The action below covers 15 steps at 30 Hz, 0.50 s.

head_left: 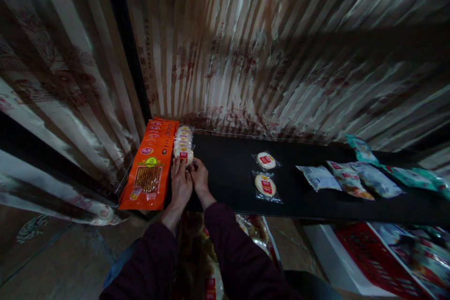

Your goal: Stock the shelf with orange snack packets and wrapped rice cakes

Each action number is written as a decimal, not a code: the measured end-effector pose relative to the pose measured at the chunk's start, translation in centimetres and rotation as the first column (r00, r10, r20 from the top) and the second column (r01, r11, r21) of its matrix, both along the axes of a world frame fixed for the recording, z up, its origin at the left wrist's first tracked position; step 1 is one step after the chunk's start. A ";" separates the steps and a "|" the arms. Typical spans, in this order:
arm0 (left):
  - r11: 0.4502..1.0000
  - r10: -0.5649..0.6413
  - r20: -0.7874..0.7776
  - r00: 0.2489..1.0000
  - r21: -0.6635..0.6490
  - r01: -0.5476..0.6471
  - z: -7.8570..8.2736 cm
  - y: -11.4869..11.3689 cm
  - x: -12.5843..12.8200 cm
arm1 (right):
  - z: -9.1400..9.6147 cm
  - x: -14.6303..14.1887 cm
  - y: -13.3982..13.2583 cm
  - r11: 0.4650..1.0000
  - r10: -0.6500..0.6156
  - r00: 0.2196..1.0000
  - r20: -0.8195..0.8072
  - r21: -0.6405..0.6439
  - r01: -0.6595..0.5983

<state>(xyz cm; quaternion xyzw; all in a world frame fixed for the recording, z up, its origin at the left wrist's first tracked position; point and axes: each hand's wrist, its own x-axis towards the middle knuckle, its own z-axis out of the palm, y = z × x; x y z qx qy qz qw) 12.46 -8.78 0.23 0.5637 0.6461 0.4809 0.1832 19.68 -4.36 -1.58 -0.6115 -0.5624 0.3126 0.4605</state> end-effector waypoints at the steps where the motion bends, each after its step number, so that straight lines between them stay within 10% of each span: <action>1: 1.000 -0.007 0.003 1.000 -0.001 0.007 -0.1 0.0 0.0 | 0.1 0.0 0.0 1.000 0.006 1.000 0.012 0.003 -0.006; 15: 0.998 -0.027 0.070 0.997 -0.060 0.031 0.3 0.2 -0.2 | 2.1 -0.1 -0.8 1.000 -0.005 0.975 0.224 0.025 -0.001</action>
